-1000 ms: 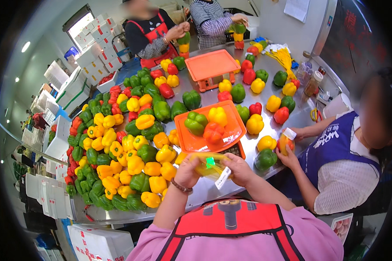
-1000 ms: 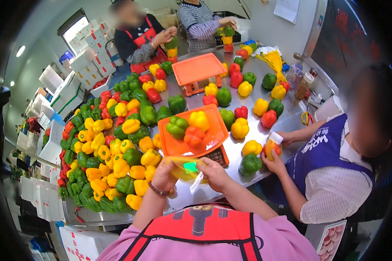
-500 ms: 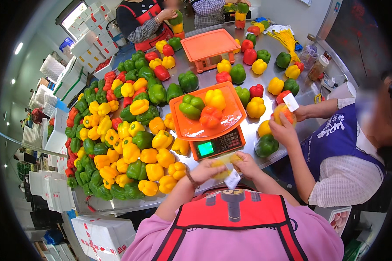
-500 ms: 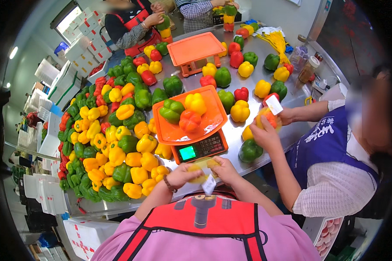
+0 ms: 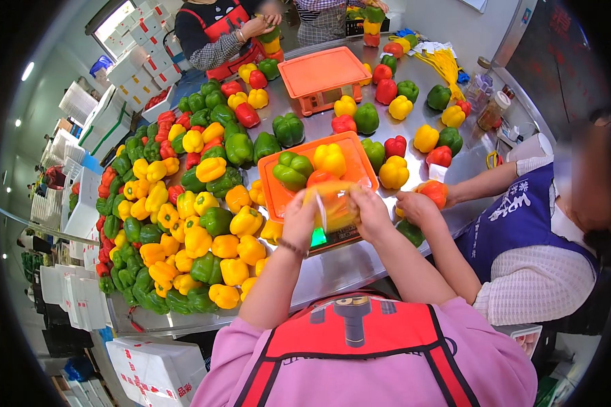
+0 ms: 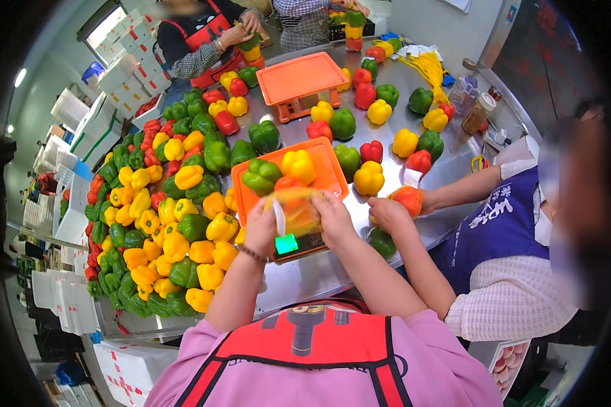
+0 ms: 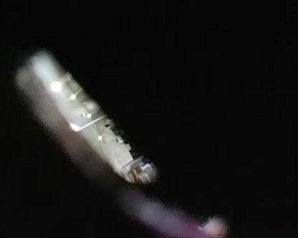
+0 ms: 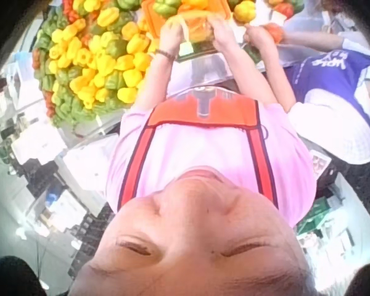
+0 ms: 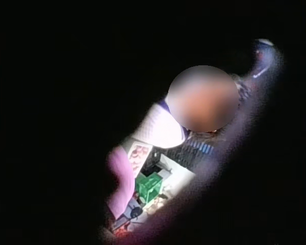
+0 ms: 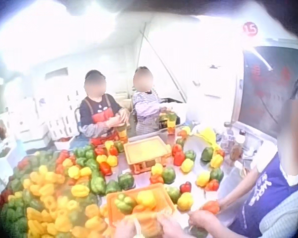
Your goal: The person selects red, yellow, and green bell peppers from a large pile on a metal table. They place the peppers on a digital scale, then thread them onto a skewer in a repeating color pattern. The person uses a yellow rubber band to secure the peppers on the skewer and places the finished product on the table.
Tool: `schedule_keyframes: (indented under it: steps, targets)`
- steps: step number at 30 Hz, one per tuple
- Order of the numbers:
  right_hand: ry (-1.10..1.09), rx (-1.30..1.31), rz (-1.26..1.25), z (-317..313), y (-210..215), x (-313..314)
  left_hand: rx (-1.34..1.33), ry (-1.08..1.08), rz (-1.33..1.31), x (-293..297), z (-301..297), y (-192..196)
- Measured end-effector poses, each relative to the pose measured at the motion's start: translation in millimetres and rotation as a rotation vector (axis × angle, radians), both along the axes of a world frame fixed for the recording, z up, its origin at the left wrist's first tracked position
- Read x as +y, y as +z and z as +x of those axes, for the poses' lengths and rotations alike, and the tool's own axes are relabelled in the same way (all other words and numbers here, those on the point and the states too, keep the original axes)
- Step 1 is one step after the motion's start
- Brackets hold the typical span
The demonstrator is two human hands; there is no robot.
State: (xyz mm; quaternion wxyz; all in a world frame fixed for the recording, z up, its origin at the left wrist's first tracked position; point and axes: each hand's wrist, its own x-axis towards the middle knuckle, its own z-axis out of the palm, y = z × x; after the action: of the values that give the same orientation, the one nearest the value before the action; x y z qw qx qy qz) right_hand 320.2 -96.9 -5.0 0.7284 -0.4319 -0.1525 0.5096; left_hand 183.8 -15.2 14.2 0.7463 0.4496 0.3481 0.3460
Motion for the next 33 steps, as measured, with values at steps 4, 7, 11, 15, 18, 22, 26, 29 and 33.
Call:
schedule_keyframes:
  steps: [4,7,11,15,18,22,26,29,33]
  targets:
    - [-0.076,-0.168,0.034,14.3,-6.7,38.6,0.251,0.174,0.69,35.4,23.7,-5.4]
    - [-0.11,-0.279,-0.012,17.6,-25.7,50.4,0.487,0.196,0.93,38.3,24.7,-4.3]
    - [-0.165,-0.216,-0.062,13.6,-42.6,55.3,0.422,0.259,0.92,37.9,30.1,-17.9]
    - [-0.146,0.07,-0.047,7.3,-32.2,48.0,0.403,0.198,0.696,32.0,27.5,-18.8]
    - [-0.036,0.124,-0.064,13.5,-29.7,36.7,0.348,0.175,0.531,28.3,21.8,-28.4]
    - [0.063,0.101,-0.106,24.4,-34.4,43.4,0.167,0.1,0.192,37.4,17.4,-36.7]
    - [0.086,-0.345,-0.276,23.3,-46.8,59.4,0.082,0.117,0.109,40.0,13.5,-47.6]
    - [0.002,-0.651,-0.195,18.2,-61.1,65.4,0.035,0.139,0.08,32.3,8.4,-56.5]
    - [0.041,-0.91,-0.262,20.7,-50.5,64.8,-0.013,0.127,-0.024,28.2,6.4,-53.4]
